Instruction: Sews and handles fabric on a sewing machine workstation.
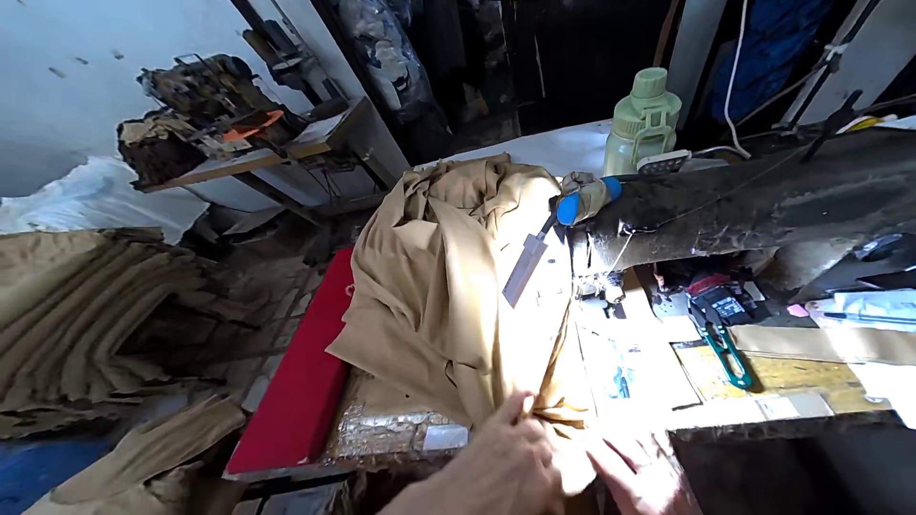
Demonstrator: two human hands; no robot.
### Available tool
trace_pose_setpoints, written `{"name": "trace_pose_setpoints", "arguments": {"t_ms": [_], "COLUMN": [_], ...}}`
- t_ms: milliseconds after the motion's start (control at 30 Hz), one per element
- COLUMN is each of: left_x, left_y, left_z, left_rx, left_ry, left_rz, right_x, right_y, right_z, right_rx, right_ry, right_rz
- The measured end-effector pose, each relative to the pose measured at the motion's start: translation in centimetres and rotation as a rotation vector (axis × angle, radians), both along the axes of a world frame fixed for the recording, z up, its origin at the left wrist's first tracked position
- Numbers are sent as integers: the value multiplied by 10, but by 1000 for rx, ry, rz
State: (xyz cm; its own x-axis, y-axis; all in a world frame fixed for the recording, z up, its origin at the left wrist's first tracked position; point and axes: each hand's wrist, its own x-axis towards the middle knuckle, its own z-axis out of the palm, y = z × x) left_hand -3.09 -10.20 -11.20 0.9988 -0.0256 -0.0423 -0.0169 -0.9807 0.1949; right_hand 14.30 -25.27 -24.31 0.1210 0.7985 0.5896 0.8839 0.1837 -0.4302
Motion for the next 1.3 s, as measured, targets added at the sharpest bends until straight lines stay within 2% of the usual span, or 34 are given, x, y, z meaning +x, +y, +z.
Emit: {"name": "trace_pose_setpoints", "arguments": {"t_ms": [67, 133, 300, 400, 533, 667, 767, 867, 1000, 1067, 1133, 1200, 1300], "left_x": [-1, 2, 7, 6, 7, 29, 66, 117, 163, 158, 130, 121, 101], "left_y": [-6, -1, 7, 1, -5, -6, -5, 8, 32, 33, 26, 30, 30], "left_z": [-1, -8, -53, -61, -64, -56, -45, -37, -64, -66, -48, -54, -57], "left_rx": [-170, -207, 106, 225, 266, 207, 175, -41, -27, -140, -372, -367, -391], "left_ry": [-2, -27, -92, -114, -135, -283, -382, -165, -124, -148, -125, -184, -116], "left_rz": [-45, 12, 265, 299, 312, 311, 363, 455, 492, 560, 610, 521, 477], "right_x": [-5, -8, -9, -14, -16, -15, -14, -14, -18, -20, -20, -19, -18], "right_y": [-8, -13, -19, -20, -22, -23, -25, -25, -24, -23, -22, -22, -21], "right_z": [12, 17, -16, -23, -26, -27, -25, -20, -20, -21, -23, -27, -29], "right_rx": [94, 174, 7, 1, -16, -25, -65, -88, -86, -80, -58, -27, 9], "right_ry": [14, 5, 20, 36, 49, 41, -21, -52, -46, -31, -34, -46, -37], "right_rz": [87, 117, -9, -35, -67, -76, -71, -75, -115, -131, -138, -137, -129]}}
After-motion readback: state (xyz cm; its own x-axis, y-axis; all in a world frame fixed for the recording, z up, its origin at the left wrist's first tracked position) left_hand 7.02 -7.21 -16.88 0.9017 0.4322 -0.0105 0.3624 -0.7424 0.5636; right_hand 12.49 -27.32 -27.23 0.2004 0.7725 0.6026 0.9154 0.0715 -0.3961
